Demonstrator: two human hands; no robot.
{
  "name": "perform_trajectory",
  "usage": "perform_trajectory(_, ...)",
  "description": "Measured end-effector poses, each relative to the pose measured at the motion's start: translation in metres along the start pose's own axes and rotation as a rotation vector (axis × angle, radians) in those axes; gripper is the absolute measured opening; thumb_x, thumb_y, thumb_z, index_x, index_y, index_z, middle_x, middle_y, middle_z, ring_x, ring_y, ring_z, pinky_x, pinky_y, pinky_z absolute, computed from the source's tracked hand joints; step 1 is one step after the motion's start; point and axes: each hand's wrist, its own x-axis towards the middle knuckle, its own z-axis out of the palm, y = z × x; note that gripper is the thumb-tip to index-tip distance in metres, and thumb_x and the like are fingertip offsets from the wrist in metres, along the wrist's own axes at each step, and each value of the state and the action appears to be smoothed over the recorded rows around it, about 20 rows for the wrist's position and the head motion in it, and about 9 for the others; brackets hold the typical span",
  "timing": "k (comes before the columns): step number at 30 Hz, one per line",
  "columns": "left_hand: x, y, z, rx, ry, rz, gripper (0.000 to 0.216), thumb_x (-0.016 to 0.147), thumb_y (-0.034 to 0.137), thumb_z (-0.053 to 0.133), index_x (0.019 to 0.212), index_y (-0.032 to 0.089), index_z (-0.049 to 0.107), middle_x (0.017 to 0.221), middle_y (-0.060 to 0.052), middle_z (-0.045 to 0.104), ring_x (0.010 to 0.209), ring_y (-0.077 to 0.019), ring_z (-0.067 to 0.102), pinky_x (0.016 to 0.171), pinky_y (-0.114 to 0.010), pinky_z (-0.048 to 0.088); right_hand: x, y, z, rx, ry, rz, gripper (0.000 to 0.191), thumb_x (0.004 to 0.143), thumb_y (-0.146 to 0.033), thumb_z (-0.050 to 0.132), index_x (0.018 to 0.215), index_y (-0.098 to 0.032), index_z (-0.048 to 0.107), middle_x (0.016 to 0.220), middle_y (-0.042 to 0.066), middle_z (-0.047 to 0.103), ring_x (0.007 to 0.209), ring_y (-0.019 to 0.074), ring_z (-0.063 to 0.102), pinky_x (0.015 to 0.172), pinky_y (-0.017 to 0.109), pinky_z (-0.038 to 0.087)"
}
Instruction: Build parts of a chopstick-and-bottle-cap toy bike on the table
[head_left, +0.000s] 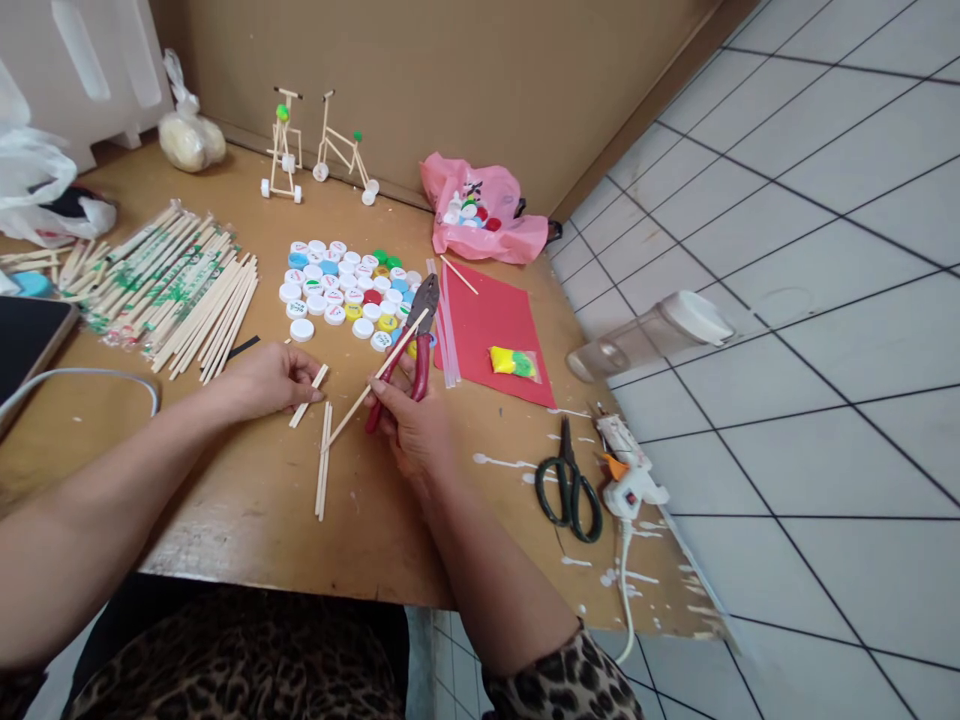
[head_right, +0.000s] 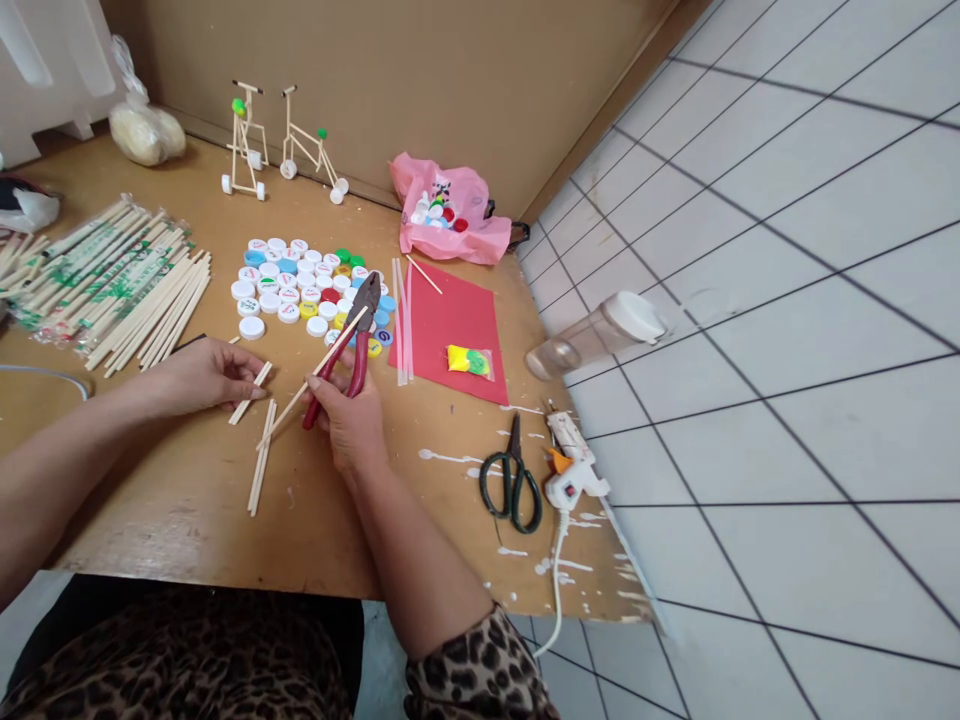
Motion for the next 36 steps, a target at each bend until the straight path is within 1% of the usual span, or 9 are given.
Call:
perform_trajectory(4, -0.001, 0.0, 0.002, 0.253, 0.134, 0.051, 0.021, 0.067, 0.025, 0.069, 0.087, 0.018, 0.068, 0.051, 0.007, 0.054, 0.047, -0.0117, 0.049, 0.051, -0.024, 0.037, -0.001, -0.001, 0.0, -0.001, -0.002, 0.001, 0.059, 0.054, -0.022, 0.077, 0.109, -0.022, 0.053, 0.063, -0.008, 0.06, 0.05, 0.0091, 0.055, 0.036, 0.015, 0.027)
perform_trajectory(8, -0.004, 0.005, 0.003, 0.472, 0.189, 0.091, 0.031, 0.069, 0.029, 0.068, 0.098, 0.018, 0.068, 0.061, 0.003, 0.063, 0.055, -0.0151, 0.055, 0.057, -0.026, 0.04, 0.001, 0.0, -0.001, 0.009, 0.001, 0.009, 0.059, 0.052, -0.022, 0.077, 0.106, -0.021, 0.053, 0.064, -0.007, 0.062, 0.05, 0.0092, 0.055, 0.035, 0.015, 0.025)
perform_trajectory(17, -0.011, 0.014, 0.006, 0.696, 0.2, 0.082, 0.019, 0.075, 0.03, 0.063, 0.089, 0.02, 0.071, 0.075, -0.004, 0.07, 0.068, -0.0209, 0.062, 0.062, -0.029, 0.038, 0.0, -0.002, 0.0, -0.007, 0.005, 0.006, 0.059, 0.052, -0.023, 0.076, 0.107, -0.021, 0.054, 0.064, -0.007, 0.062, 0.049, 0.0089, 0.054, 0.035, 0.015, 0.024)
perform_trajectory(23, -0.014, 0.017, 0.009, 0.731, 0.189, 0.071, 0.025, 0.079, 0.028, 0.057, 0.098, 0.019, 0.071, 0.082, -0.007, 0.072, 0.074, -0.0222, 0.064, 0.062, -0.029, 0.039, 0.0, -0.003, -0.002, -0.018, 0.008, 0.004, 0.06, 0.053, -0.023, 0.077, 0.108, -0.021, 0.054, 0.064, -0.007, 0.062, 0.05, 0.0102, 0.055, 0.035, 0.016, 0.025)
perform_trajectory(25, -0.017, 0.019, 0.003, 0.667, 0.234, 0.07, 0.028, 0.08, 0.031, 0.056, 0.099, 0.018, 0.071, 0.085, -0.008, 0.073, 0.073, -0.0222, 0.064, 0.064, -0.029, 0.04, 0.0, -0.004, -0.003, -0.013, 0.011, 0.005, 0.06, 0.052, -0.023, 0.077, 0.108, -0.021, 0.054, 0.064, -0.007, 0.061, 0.05, 0.0103, 0.055, 0.035, 0.016, 0.025)
perform_trajectory(28, -0.022, 0.023, -0.014, 0.535, 0.426, 0.099, 0.027, 0.08, 0.035, 0.054, 0.094, 0.021, 0.073, 0.086, -0.006, 0.074, 0.073, -0.0207, 0.063, 0.065, -0.028, 0.042, 0.0, -0.005, -0.004, -0.012, 0.032, 0.004, 0.06, 0.051, -0.023, 0.077, 0.107, -0.021, 0.055, 0.066, -0.006, 0.062, 0.051, 0.0098, 0.055, 0.036, 0.016, 0.025)
perform_trajectory(32, -0.031, 0.028, -0.043, 0.569, 0.712, -0.056, 0.027, 0.079, 0.031, 0.052, 0.091, 0.022, 0.074, 0.082, -0.004, 0.074, 0.074, -0.0219, 0.063, 0.065, -0.028, 0.042, 0.001, -0.007, -0.005, -0.025, 0.063, -0.012, 0.058, 0.051, -0.023, 0.078, 0.105, -0.022, 0.057, 0.068, -0.006, 0.062, 0.053, 0.0098, 0.056, 0.037, 0.016, 0.027)
perform_trajectory(34, -0.032, 0.028, -0.052, 0.61, 0.708, -0.137, 0.027, 0.077, 0.031, 0.053, 0.09, 0.022, 0.074, 0.081, -0.005, 0.073, 0.076, -0.0241, 0.064, 0.061, -0.029, 0.042, 0.001, -0.007, -0.006, -0.037, 0.049, -0.014, 0.057, 0.052, -0.024, 0.077, 0.104, -0.022, 0.057, 0.066, -0.006, 0.061, 0.052, 0.0098, 0.056, 0.036, 0.016, 0.027)
perform_trajectory(36, -0.03, 0.025, -0.054, 0.665, 0.646, -0.18, 0.022, 0.074, 0.032, 0.056, 0.083, 0.023, 0.074, 0.078, -0.005, 0.073, 0.073, -0.0244, 0.064, 0.058, -0.029, 0.04, 0.001, -0.009, -0.007, -0.057, 0.029, -0.007, 0.056, 0.052, -0.024, 0.078, 0.103, -0.021, 0.057, 0.065, -0.006, 0.061, 0.05, 0.0095, 0.055, 0.036, 0.015, 0.025)
